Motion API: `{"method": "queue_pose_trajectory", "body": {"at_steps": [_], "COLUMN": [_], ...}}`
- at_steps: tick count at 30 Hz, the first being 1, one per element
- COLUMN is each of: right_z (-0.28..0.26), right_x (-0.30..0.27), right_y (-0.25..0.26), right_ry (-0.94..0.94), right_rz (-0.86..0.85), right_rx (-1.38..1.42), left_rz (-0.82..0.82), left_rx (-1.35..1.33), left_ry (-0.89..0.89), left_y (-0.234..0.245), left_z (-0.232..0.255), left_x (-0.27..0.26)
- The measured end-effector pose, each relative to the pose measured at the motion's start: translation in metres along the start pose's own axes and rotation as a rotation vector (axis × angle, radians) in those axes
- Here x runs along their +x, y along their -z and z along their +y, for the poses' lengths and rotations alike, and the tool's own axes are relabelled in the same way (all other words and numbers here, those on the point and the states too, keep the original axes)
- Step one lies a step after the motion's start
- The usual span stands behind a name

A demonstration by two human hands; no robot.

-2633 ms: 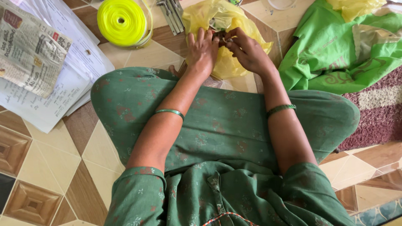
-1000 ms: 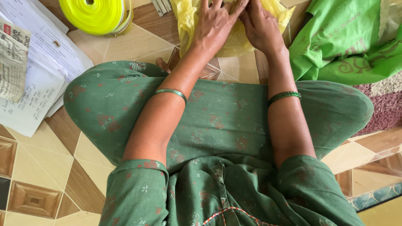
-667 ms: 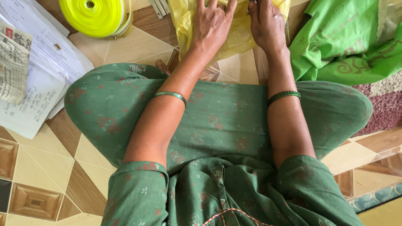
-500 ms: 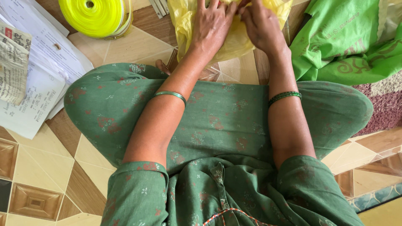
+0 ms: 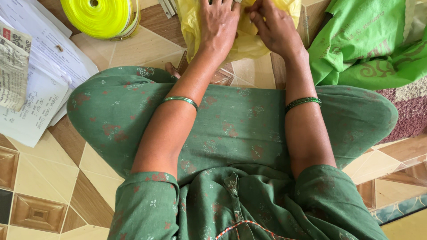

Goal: The person sits on the floor and packs various small items, including blister packs, a stapler, and small bottles, into a yellow plastic bag. The person then places the filled yellow bag into a green cloth bag.

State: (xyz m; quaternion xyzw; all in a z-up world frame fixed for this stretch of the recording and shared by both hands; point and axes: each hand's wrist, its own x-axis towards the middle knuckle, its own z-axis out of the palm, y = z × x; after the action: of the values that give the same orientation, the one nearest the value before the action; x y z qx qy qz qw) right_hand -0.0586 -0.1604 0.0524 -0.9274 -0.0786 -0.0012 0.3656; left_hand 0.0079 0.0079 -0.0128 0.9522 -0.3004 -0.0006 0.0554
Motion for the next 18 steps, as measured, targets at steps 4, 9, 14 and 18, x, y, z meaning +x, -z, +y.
{"method": "queue_pose_trajectory", "body": {"at_steps": [4,9,14,18], "right_z": [0.004,0.003,-0.003,-0.011], "right_x": [0.003,0.005,0.006,0.003], "right_y": [-0.004,-0.006,-0.007,-0.006], "right_ry": [-0.032,-0.115,-0.060,-0.092], "right_rz": [0.114,0.165,0.194,0.160], "right_rx": [-0.099,-0.125,-0.279,-0.348], "left_rz": [-0.016,0.068,0.031,-0.007], "left_rx": [0.043,-0.009,-0.132,-0.136], "left_ry": [0.003,-0.006,-0.058,-0.130], "left_y": [0.004,0.003,-0.002,0.006], "left_z": [-0.001,0.000,-0.001,0.001], "left_x": [0.000,0.000,0.000,-0.004]}}
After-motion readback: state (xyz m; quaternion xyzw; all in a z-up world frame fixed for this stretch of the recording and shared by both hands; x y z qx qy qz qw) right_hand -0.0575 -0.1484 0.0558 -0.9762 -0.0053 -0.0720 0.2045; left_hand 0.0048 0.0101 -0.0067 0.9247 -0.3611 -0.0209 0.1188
